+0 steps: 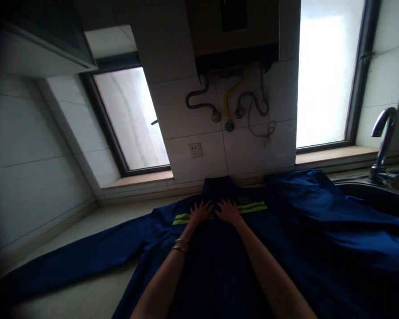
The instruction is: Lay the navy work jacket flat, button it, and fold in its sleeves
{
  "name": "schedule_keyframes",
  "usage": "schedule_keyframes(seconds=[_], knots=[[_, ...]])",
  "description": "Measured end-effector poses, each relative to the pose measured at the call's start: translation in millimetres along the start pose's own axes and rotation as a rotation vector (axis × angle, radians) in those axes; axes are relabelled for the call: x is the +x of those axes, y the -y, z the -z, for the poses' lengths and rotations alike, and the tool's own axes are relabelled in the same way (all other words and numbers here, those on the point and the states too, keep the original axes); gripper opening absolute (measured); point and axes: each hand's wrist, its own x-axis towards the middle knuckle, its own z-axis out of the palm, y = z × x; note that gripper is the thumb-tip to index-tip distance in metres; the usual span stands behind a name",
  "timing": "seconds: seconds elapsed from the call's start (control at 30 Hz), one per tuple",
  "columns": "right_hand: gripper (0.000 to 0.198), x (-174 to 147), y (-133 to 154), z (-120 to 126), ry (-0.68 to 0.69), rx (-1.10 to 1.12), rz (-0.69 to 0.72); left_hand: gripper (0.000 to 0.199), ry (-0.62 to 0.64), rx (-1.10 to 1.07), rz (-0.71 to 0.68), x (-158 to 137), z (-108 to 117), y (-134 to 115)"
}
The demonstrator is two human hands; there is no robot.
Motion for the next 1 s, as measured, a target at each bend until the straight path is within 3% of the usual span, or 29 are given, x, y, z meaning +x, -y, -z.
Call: schedule_keyframes(seconds=[0.17,0.27,0.4,0.5,0.63,0.73,0.83,0.9,1.0], knots=[[0.066,-1,5,0,0.126,-0.062,-0.072,0.068,-0.068,-0.066,0.128,6,0,-2],[0.065,1,5,0,0.145,-0.042,-0.098,0.060,-0.163,-0.052,0.029,-1,-1,-8],[0.056,-2,3,11,-0.037,0.201,-0.097,0.054,-0.055,-0.025,-0.209,-32,-1,-18],[0.044,-10,-2,31,-0.175,0.330,-0.136,0.062,0.037,-0.029,-0.271,-64,-2,-22],[0.040,-35,2,67,-0.284,0.422,-0.158,0.065,0.015,0.026,-0.292,-97,1,-24],[0.029,-85,27,94,-0.264,0.592,-0.094,0.060,-0.049,0.101,-0.269,-111,9,-29],[0.023,-177,61,115,-0.048,0.935,0.024,0.055,-0.158,0.157,-0.222,-122,20,-40],[0.018,-254,79,121,0.119,0.936,0.081,0.053,-0.232,0.208,-0.222,-132,27,-49],[0.010,-363,83,115,0.367,0.733,0.087,0.053,-0.292,0.235,-0.269,-154,37,-61]])
